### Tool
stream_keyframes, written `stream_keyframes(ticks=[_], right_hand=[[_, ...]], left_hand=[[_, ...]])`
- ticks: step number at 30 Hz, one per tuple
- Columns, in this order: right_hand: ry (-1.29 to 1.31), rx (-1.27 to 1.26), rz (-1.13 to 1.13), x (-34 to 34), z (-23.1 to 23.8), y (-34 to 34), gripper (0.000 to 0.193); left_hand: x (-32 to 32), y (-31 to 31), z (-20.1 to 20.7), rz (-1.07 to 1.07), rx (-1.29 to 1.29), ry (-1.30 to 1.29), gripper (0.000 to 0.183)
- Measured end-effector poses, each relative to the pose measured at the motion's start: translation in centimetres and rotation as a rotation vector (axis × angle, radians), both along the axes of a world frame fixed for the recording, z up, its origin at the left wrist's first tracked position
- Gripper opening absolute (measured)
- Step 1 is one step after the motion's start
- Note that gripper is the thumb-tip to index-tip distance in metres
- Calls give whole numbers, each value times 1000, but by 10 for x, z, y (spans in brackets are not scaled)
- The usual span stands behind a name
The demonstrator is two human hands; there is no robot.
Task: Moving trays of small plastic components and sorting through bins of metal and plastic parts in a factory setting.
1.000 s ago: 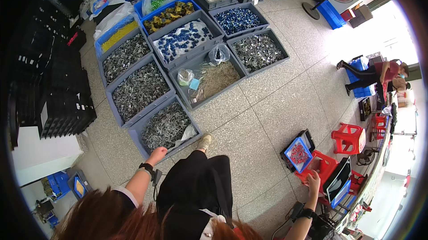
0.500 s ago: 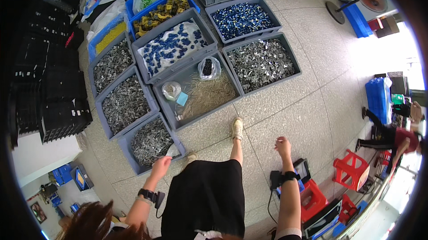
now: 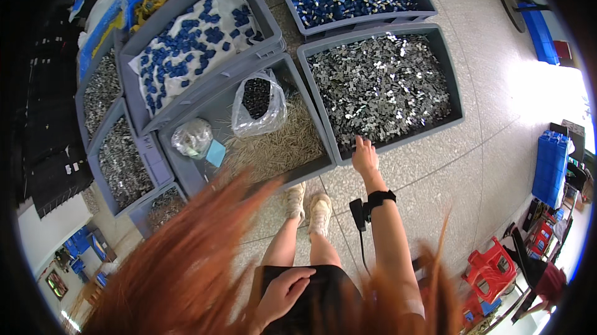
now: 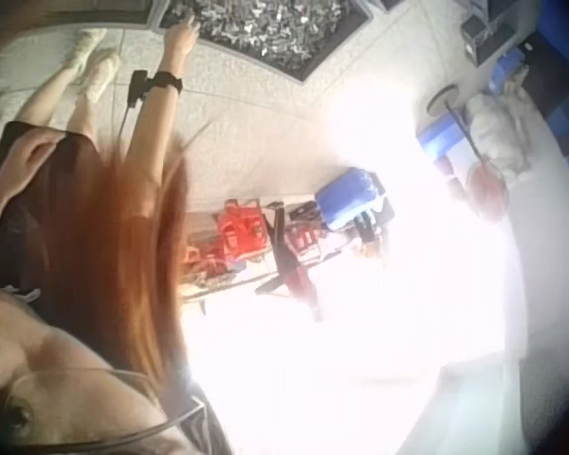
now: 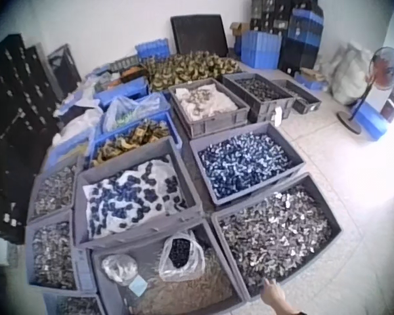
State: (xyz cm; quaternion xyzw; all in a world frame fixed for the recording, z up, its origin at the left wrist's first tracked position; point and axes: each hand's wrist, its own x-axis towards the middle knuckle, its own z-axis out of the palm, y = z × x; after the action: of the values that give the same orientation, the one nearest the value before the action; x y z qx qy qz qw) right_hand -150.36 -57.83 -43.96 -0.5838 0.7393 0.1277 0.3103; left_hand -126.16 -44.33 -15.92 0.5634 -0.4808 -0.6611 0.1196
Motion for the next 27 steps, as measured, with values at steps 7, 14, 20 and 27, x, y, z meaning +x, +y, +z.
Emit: stream_keyframes(ticks=[7, 14, 20, 27], right_hand=[[274, -273, 25, -7, -93, -52, 49], [-12, -455, -271, -22, -93, -47, 6], [-991, -381, -1335, -28, -27, -47, 12], [-1509, -216, -1541, -18, 114, -57, 17]], left_hand=[[15, -48, -45, 164, 48, 2, 18], [16, -65, -41, 178, 284, -189, 16], [11, -71, -18, 157, 203, -260, 16], [13, -54, 18, 322, 97, -207, 15]])
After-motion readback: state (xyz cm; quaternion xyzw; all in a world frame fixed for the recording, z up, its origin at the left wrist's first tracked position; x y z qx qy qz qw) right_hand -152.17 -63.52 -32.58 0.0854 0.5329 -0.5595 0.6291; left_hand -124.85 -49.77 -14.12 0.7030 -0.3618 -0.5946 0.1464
